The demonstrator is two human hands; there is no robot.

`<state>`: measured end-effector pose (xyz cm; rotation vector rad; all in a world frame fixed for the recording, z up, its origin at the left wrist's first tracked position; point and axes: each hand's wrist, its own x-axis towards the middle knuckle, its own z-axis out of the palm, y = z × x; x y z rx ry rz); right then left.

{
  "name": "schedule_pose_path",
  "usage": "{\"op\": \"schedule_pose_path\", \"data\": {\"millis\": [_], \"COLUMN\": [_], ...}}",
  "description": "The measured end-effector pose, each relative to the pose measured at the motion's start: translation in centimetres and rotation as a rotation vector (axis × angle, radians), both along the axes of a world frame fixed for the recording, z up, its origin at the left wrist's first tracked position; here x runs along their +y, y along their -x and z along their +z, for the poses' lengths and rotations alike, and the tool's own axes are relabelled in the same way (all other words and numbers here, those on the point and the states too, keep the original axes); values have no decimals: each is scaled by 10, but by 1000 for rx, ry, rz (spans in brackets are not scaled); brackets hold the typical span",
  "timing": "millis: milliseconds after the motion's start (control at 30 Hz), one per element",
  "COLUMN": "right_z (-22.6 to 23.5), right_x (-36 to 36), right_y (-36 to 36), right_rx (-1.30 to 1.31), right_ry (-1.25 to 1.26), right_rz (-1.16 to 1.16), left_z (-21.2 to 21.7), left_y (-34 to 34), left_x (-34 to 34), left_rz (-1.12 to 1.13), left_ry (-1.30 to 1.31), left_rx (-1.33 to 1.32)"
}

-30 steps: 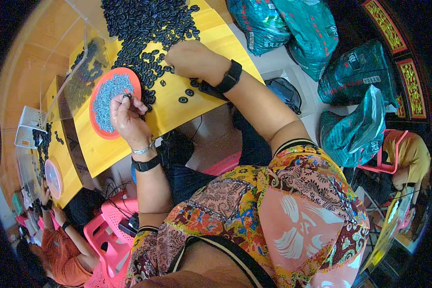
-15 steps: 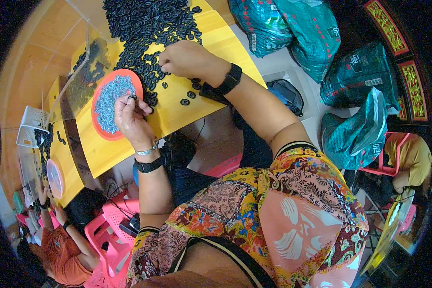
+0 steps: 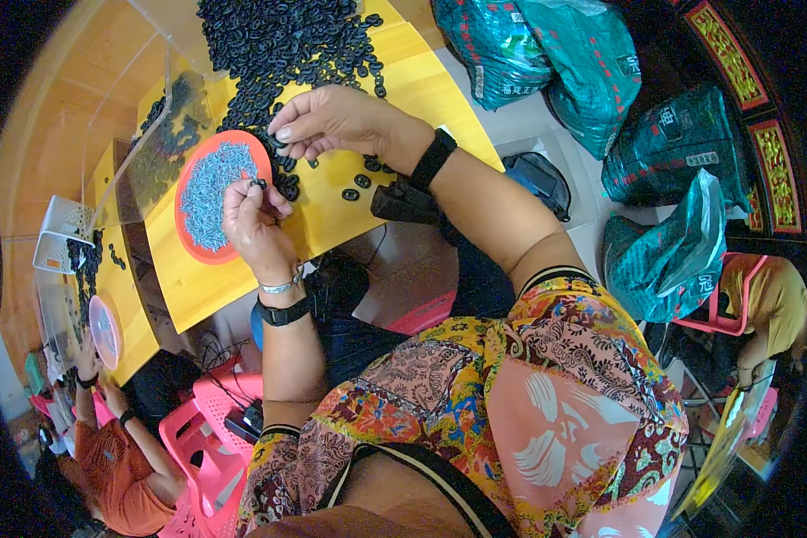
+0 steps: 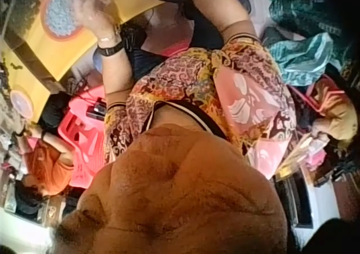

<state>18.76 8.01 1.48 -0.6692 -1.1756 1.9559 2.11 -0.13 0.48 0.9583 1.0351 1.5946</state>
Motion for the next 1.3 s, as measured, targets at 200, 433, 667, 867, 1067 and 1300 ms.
{"op": "schedule_pose_path", "data": {"millis": [200, 433, 667, 867, 1067, 1300], "right_z": [-4, 9, 1, -4, 0, 5], "right_x": [0, -9, -23, -24, -25, -23], "right_y": [4, 9, 28, 32, 30, 28], "right_rx": [136, -3, -46, -65, -107, -131], "right_ry": [70, -47, -72, -90, -101, -133], "right_rz": [116, 39, -98, -127, -112, -166], "left_z": [0, -1, -3, -9, -12, -9], "left_y": [-2, -1, -3, 3, 7, 3], "left_x": [-2, -2, -1, 4, 6, 5], "left_rz": [-3, -1, -61, -119, -150, -118], "left_ry": [16, 20, -37, -74, -103, -38], "left_rx": [24, 0, -59, -209, -260, -127]}}
